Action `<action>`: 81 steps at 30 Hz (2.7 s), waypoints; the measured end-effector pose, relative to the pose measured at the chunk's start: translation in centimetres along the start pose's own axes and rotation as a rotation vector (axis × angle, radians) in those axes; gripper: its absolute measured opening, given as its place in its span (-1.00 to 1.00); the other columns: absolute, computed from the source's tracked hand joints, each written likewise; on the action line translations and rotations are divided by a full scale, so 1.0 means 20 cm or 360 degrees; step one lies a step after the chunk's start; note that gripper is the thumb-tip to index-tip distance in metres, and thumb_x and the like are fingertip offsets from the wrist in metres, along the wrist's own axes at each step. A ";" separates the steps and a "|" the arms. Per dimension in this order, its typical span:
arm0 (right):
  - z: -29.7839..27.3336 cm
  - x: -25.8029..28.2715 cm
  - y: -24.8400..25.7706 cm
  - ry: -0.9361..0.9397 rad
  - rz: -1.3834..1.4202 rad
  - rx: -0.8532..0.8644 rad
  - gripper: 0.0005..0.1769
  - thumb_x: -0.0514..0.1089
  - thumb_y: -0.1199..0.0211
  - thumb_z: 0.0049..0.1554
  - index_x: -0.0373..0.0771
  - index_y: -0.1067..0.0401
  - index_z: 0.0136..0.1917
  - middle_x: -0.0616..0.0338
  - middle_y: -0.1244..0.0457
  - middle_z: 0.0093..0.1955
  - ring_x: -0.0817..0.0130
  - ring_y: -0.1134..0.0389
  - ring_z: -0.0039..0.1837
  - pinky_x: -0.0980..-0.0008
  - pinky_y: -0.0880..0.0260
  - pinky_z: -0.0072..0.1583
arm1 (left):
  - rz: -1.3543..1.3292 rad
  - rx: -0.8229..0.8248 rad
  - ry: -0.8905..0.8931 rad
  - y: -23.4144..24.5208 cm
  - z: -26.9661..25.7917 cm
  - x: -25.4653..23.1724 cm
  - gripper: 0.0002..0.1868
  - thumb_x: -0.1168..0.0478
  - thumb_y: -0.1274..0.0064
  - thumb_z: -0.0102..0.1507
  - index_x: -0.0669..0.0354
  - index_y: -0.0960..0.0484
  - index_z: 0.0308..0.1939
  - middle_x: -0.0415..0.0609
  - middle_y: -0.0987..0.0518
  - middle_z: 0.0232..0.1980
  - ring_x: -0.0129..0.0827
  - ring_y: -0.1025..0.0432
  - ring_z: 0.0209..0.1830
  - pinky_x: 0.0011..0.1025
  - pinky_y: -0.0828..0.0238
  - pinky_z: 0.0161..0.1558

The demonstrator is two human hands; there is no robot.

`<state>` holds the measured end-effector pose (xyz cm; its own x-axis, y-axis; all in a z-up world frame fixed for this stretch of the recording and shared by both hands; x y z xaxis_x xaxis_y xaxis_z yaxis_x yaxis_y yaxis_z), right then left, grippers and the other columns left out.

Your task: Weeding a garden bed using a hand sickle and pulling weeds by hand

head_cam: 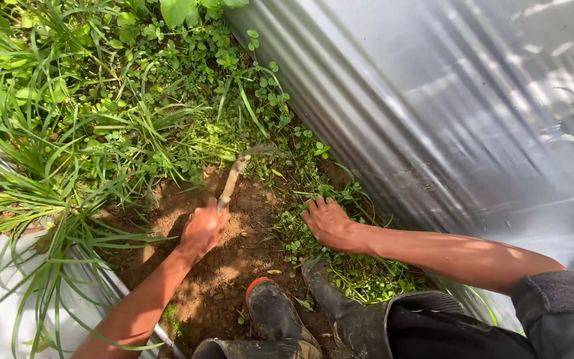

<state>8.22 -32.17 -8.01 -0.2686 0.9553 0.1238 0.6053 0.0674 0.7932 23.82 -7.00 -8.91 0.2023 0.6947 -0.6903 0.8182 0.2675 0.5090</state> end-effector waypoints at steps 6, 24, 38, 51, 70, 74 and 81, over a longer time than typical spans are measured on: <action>0.08 0.07 -0.23 -0.0374 -0.0505 -0.0727 -0.44 0.08 0.36 0.32 -0.17 -0.35 0.31 -0.08 -0.29 0.31 0.21 -0.37 0.22 0.33 -0.30 0.14 | -0.0541 -0.0470 0.0474 0.20 0.13 -0.13 -0.70 0.19 0.31 0.49 0.41 -0.44 -0.05 0.01 -0.44 -0.55 -0.26 -0.35 -0.73 -0.39 -0.39 -0.64; 0.08 0.05 -0.38 0.0139 -0.0688 -0.0916 -0.71 -0.08 0.07 0.27 -0.11 -0.45 0.11 0.04 -0.41 0.12 0.23 -0.44 0.03 0.28 -0.33 -0.04 | -0.0437 -0.0104 0.0268 -0.11 0.15 0.16 -0.55 0.07 0.54 0.53 0.28 -0.44 -0.03 -0.07 -0.40 -0.54 -0.35 -0.29 -0.72 -0.45 -0.32 -0.63; 0.02 0.04 -0.22 -0.0610 -0.1262 -0.2044 -0.29 0.03 -0.10 0.25 -0.20 0.06 0.54 0.04 0.06 0.62 0.20 -0.04 0.61 0.24 -0.20 0.45 | 0.0320 -0.0062 0.0300 -0.14 0.09 0.08 -0.68 0.16 0.36 0.50 0.27 -0.48 -0.03 -0.10 -0.45 -0.60 -0.29 -0.39 -0.69 -0.33 -0.45 -0.54; 0.00 0.10 -0.09 -0.0813 -0.1470 -0.1955 -0.43 0.07 0.31 0.32 -0.14 -0.13 0.50 -0.03 -0.14 0.48 0.23 -0.19 0.48 0.31 -0.29 0.26 | 0.0127 -0.0047 0.0571 -0.13 0.20 0.19 -0.62 0.11 0.33 0.51 0.40 -0.38 0.17 0.04 -0.55 -0.55 -0.23 -0.45 -0.70 -0.31 -0.45 -0.63; -0.03 0.07 -0.24 -0.0384 -0.1400 -0.1733 -0.54 -0.19 0.18 0.28 -0.17 -0.14 0.44 -0.02 -0.19 0.43 0.13 -0.28 0.40 0.41 -0.33 0.07 | 0.0166 -0.0015 0.0488 -0.15 0.07 0.05 -0.62 0.10 0.40 0.53 0.33 -0.37 0.18 0.11 -0.58 -0.45 -0.18 -0.54 -0.54 -0.28 -0.58 -0.46; 0.02 0.02 -0.14 -0.0162 -0.1019 -0.1148 -0.50 -0.19 0.20 0.27 -0.23 -0.04 0.47 -0.12 -0.04 0.48 0.01 -0.11 0.46 0.25 -0.16 0.16 | -0.0161 0.0133 0.0981 -0.21 -0.01 0.01 -0.26 -0.21 0.60 0.51 0.36 -0.55 0.02 0.15 -0.60 -0.49 -0.05 -0.54 -0.52 -0.04 -0.55 -0.18; 0.01 0.07 -0.07 0.0133 0.0167 0.0549 -0.36 -0.18 0.53 0.35 -0.37 0.44 0.64 -0.30 0.48 0.68 -0.28 0.47 0.67 -0.21 0.37 0.57 | -0.1507 -0.0316 -0.0862 -0.11 0.17 0.32 -0.39 0.02 -0.21 0.31 0.21 -0.18 0.19 0.02 -0.59 -0.02 -0.31 -0.68 -0.16 -0.48 -0.79 -0.15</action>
<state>7.18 -30.89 -9.04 -0.2431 0.9363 0.2535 0.8460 0.0769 0.5276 25.15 -5.46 -16.12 -0.2112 -0.2181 -0.9528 0.6753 0.6722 -0.3035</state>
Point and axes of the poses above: each hand's wrist, its own z-axis towards the middle knuckle, its own y-axis out of the back of the hand, x = y × z, the point moved 4 cm from there along z, towards the middle knuckle
